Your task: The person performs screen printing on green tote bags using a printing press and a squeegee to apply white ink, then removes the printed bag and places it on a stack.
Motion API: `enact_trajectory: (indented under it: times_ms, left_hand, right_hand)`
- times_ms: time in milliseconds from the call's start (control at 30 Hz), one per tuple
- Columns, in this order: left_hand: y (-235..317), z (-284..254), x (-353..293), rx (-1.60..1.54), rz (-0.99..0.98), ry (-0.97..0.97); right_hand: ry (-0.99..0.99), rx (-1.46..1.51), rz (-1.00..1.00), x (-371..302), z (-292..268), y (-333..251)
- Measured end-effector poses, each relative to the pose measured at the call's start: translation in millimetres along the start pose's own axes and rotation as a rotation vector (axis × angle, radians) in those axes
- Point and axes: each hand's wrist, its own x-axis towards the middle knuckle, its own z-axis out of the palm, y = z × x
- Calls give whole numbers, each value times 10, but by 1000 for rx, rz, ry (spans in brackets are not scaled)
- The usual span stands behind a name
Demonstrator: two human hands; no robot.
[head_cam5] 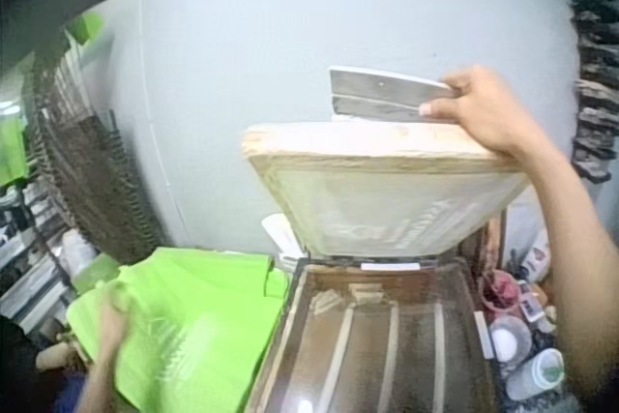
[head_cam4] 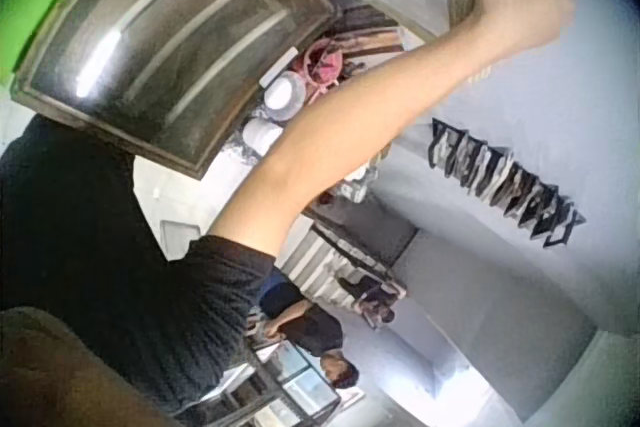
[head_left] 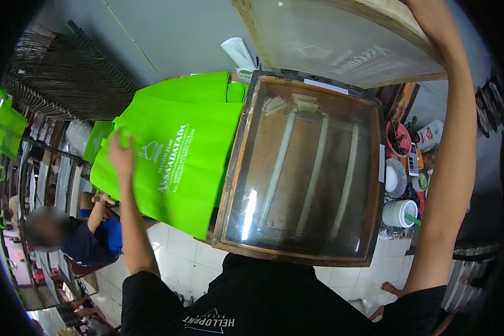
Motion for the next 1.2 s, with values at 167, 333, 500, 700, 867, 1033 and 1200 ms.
enact_trajectory:
  times_ms: [167, 333, 500, 700, 867, 1033, 1200]
  left_hand:
    - [1158, 865, -1190, -138, 508, -637]
    - [1173, 1153, -1423, -108, 544, -725]
    - [997, 1058, -1449, -441, 314, -822]
    - [805, 908, -1007, -1303, -675, -511]
    - [274, 794, -907, -1643, -984, -332]
    - [1753, -14, -1024, -1235, -718, -655]
    - [2952, 162, -2200, -1064, 69, -1226]
  right_hand:
    - [-4, 30, 63, -19, 29, -108]
    - [-5, 36, 51, -20, 29, -113]
    - [-12, 26, 53, -23, 1, -90]
    - [-24, 25, 40, -23, -45, -122]
    - [22, 21, -107, -128, -20, -175]
    - [-89, 49, -10, -39, -106, -117]
    - [-59, -46, -88, 107, -113, 75]
